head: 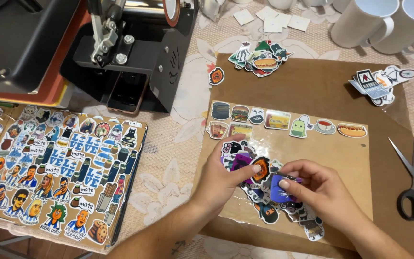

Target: The person is picking up various stickers from a pile and arranging them onto a clear adhesive transfer sheet for final preparation.

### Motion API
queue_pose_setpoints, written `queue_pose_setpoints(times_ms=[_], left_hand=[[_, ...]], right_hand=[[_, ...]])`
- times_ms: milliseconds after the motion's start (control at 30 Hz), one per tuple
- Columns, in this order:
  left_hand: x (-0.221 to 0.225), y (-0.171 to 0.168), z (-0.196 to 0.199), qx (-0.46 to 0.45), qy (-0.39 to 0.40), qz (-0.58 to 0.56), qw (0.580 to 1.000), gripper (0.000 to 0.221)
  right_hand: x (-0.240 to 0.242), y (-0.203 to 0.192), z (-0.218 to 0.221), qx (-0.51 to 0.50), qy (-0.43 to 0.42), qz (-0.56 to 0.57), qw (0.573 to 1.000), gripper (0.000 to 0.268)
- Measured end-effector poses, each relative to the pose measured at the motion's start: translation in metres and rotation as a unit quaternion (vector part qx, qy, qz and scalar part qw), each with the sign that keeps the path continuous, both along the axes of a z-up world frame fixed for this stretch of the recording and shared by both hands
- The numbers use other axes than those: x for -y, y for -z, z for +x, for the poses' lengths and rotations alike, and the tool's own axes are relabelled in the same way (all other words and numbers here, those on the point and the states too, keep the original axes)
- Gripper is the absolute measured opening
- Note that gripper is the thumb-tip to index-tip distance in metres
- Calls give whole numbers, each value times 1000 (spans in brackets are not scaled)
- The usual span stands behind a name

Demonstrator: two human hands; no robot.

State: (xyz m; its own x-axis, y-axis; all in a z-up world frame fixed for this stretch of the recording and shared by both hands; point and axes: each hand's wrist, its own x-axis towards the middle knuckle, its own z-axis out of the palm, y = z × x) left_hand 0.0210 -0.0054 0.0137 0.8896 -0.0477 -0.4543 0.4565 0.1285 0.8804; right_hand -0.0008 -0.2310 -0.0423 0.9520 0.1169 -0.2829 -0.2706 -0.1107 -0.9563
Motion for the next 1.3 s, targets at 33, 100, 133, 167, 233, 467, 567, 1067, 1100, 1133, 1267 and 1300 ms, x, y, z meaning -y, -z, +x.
queue_pose_setpoints(times_ms=[33,100,133,167,233,467,567,1067,1100,1133,1267,1300], left_hand=[[1,-1,-2,-2,2,-1,1000,65],[2,-3,-3,11,35,71,997,66],[2,-7,-4,12,33,71,997,66],[2,-10,-5,2,43,70,997,68],[2,-8,-8,-10,50,68,996,69],[4,11,-11,74,64,119,988,68],[6,17,-11,85,73,103,988,70],[7,8,-9,33,36,71,996,52],[7,7,-9,16,17,48,999,51],[6,5,-9,15,19,49,999,51],[6,-3,-7,-12,28,45,999,52],[5,-4,-8,-18,28,54,998,52]], right_hand=[[-2,-2,-1,-2,2,-1,1000,21],[-5,-5,-1,-26,8,6,1000,32],[-5,-4,-1,-26,7,6,1000,32],[-6,-3,-2,-31,10,-12,999,30],[-7,-2,-4,-38,12,-31,999,29],[-10,-5,-5,0,42,-30,999,23],[-10,-7,-6,22,26,-49,998,18],[23,-49,51,27,47,-209,976,23],[27,-56,67,22,44,-322,946,27],[31,-48,86,20,46,-321,946,27],[36,-27,155,157,54,-330,929,19],[33,-25,170,200,53,-405,891,20]])
